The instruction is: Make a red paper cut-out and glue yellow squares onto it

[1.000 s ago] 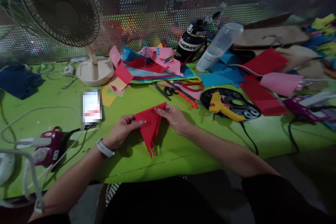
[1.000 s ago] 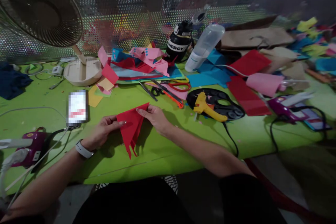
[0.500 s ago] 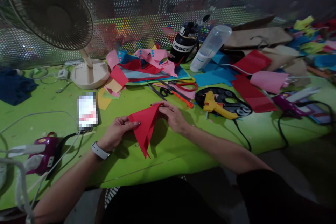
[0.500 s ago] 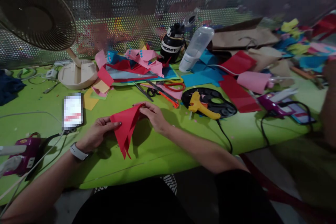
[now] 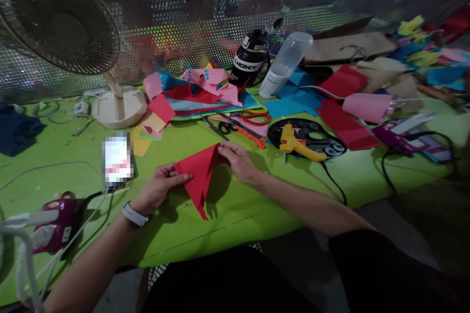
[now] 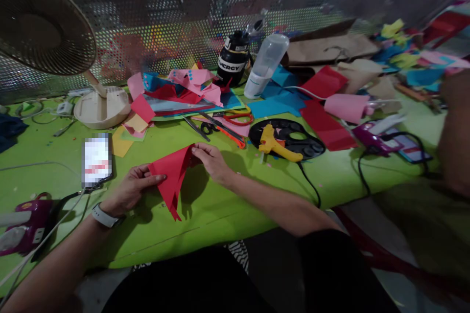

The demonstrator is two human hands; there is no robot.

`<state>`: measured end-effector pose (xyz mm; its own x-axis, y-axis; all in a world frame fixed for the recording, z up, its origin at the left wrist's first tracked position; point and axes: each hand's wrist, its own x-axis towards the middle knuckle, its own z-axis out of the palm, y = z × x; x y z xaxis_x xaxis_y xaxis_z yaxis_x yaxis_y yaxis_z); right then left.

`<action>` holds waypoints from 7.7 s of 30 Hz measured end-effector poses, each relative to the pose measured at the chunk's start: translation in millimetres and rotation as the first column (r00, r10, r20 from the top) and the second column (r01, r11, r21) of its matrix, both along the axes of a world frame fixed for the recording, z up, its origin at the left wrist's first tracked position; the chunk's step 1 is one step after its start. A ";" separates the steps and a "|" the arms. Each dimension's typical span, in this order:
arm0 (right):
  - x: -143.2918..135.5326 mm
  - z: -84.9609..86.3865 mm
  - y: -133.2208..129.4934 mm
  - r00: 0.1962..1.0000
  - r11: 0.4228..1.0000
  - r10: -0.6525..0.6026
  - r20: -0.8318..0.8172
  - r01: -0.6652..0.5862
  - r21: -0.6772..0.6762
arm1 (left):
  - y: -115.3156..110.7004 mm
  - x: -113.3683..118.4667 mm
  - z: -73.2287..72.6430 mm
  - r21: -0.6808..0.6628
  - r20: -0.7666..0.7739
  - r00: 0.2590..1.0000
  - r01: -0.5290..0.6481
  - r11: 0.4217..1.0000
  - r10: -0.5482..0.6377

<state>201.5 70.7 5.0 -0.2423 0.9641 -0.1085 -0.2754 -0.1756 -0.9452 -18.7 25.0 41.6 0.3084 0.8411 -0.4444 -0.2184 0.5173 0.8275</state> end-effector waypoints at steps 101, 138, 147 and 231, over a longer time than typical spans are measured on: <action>12.6 21.1 10.4 0.997 1.000 0.004 0.071 -0.002 -0.021 | -4.0 -1.8 10.2 0.045 -0.184 0.972 0.154 0.987 -0.143; -31.6 44.1 50.4 0.441 0.608 0.753 0.488 -0.751 -0.259 | 8.5 -14.8 6.4 -0.077 -0.233 0.946 0.213 0.974 -0.225; -37.9 46.1 48.3 0.395 0.530 0.807 0.439 -0.813 -0.241 | 5.9 -14.6 6.5 -0.069 -0.277 0.911 0.298 0.952 -0.305; -29.3 7.4 14.6 0.948 0.943 0.318 0.028 -0.313 -0.116 | 10.3 -10.5 -1.1 0.003 -0.072 0.997 -0.032 0.999 0.032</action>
<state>172.2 85.3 12.4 -0.5244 0.8208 -0.2266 -0.1466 -0.3491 -0.9255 -29.3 35.3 40.5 0.2485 0.8510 -0.4627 -0.1741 0.5091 0.8429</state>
